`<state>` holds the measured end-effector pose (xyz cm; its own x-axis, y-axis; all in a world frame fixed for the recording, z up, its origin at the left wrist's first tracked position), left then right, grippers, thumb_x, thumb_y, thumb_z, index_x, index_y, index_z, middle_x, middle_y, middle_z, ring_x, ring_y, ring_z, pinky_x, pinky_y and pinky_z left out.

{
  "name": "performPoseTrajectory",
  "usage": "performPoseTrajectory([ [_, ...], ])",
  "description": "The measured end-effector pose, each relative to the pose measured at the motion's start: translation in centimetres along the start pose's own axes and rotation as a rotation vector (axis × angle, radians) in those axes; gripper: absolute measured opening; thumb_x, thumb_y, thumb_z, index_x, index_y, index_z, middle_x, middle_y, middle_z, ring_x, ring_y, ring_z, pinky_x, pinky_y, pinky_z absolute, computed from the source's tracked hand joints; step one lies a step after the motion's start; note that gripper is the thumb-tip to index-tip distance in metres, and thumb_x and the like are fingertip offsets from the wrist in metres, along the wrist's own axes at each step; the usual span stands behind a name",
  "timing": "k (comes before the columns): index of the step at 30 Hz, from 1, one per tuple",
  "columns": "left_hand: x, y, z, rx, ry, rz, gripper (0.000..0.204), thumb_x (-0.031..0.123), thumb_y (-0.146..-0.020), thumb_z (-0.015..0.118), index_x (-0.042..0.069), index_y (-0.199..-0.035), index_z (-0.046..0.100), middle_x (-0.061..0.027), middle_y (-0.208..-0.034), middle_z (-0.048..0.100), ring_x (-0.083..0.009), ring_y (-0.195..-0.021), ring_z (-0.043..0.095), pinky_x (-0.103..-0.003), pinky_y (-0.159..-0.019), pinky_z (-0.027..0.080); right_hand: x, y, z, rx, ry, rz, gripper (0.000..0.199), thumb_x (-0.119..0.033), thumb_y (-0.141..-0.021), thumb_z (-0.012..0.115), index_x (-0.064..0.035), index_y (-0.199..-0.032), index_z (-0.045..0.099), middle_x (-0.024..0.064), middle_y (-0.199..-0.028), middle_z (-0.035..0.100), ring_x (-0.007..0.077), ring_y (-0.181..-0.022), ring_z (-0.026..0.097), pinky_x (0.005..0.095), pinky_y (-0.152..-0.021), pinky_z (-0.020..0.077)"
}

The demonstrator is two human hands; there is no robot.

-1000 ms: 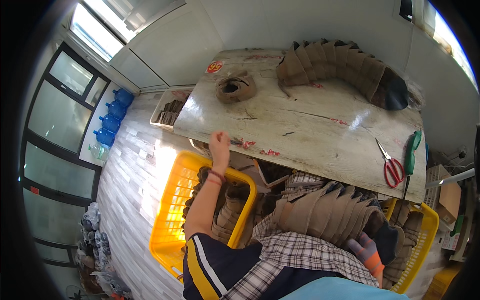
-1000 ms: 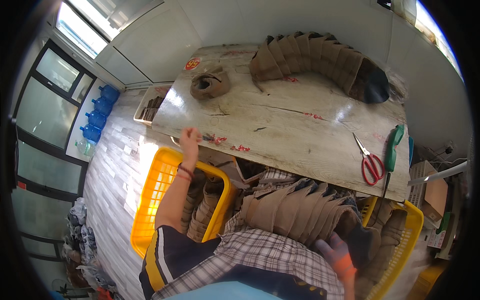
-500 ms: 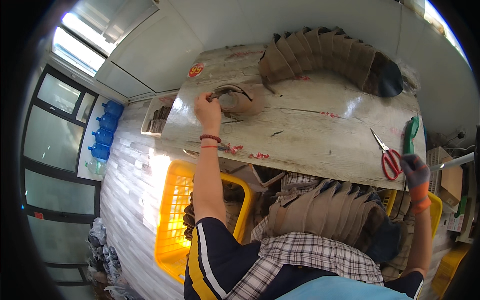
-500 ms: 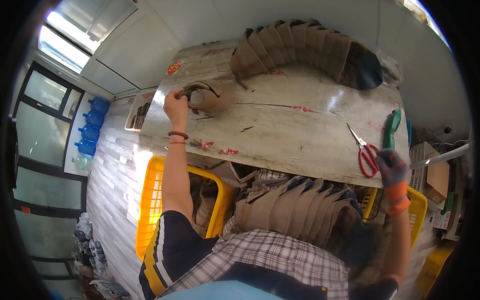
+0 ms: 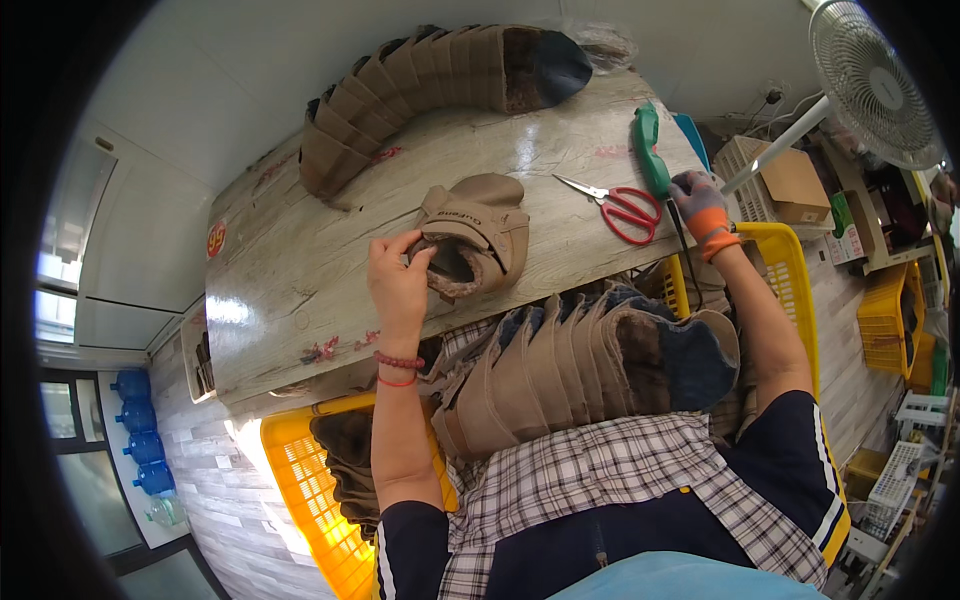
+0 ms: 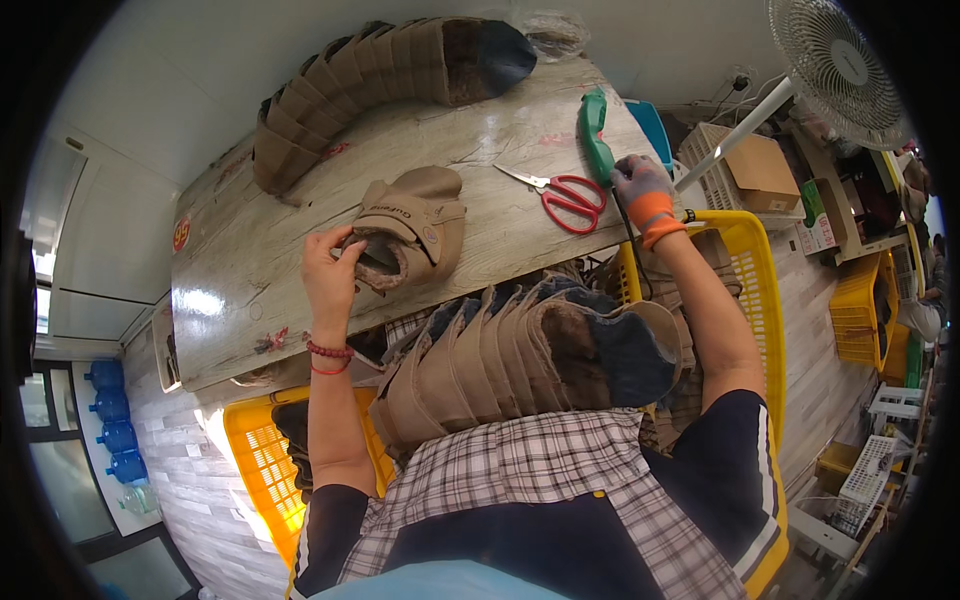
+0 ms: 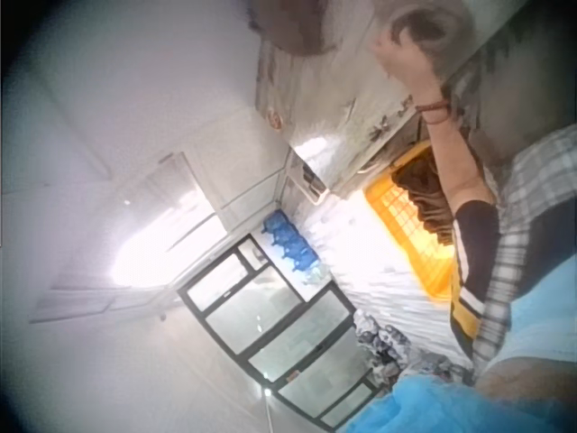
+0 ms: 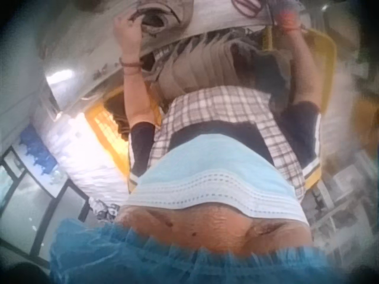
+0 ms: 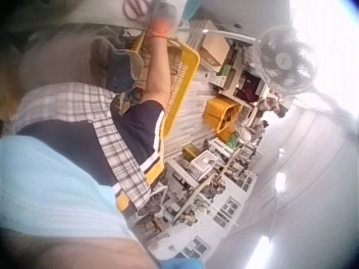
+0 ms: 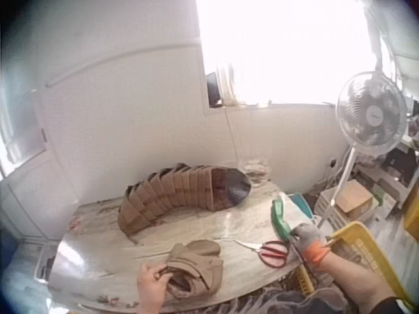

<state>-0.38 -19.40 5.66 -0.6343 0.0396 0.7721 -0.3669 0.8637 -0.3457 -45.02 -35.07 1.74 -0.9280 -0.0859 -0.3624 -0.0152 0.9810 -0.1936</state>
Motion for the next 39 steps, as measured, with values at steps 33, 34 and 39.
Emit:
performPoseTrajectory([
  [33, 5.7, -2.4, -0.3, -0.097, -0.208, 0.113, 0.016, 0.011, -0.081, 0.059, 0.002, -0.092, 0.067, -0.0128, -0.088, 0.053, -0.0311, -0.074, 0.057, -0.039, -0.067, 0.045, -25.1, 5.0, -5.4, 0.152, 0.329, -1.031, 0.042, -0.037, -0.072, 0.071, -0.0079, -0.100, 0.058, 0.0094, -0.091, 0.056, 0.0260, -0.086, 0.057, 0.0373, -0.073, 0.0481],
  [34, 5.7, -2.5, -0.3, -0.097, -0.212, 0.110, 0.016, 0.011, -0.081, 0.059, 0.002, -0.092, 0.067, -0.0128, -0.089, 0.053, -0.0313, -0.075, 0.057, -0.040, -0.067, 0.045, -25.1, 4.8, -5.2, 0.126, 0.334, -1.027, 0.043, -0.037, -0.072, 0.071, -0.0078, -0.100, 0.058, 0.0097, -0.092, 0.056, 0.0262, -0.086, 0.056, 0.0376, -0.074, 0.0478],
  [39, 5.6, -2.6, 0.0, -0.109, -0.234, 0.111, 0.015, 0.012, -0.081, 0.060, 0.003, -0.090, 0.067, -0.0125, -0.089, 0.053, -0.0320, -0.077, 0.058, -0.041, -0.069, 0.046, -25.9, 4.9, -6.0, 0.137, 0.331, -1.052, 0.049, -0.037, -0.069, 0.073, -0.0071, -0.104, 0.057, 0.0099, -0.095, 0.055, 0.0275, -0.090, 0.055, 0.0391, -0.074, 0.0467],
])
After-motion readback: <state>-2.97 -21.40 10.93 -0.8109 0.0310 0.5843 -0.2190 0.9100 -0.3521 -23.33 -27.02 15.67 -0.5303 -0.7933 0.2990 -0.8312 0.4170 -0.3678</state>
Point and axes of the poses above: each hand's wrist, its own y-axis away from the middle knuckle, its own z-axis out of the palm, x = y × z, the point moved 7 cm from there along -y, towards the middle knuckle
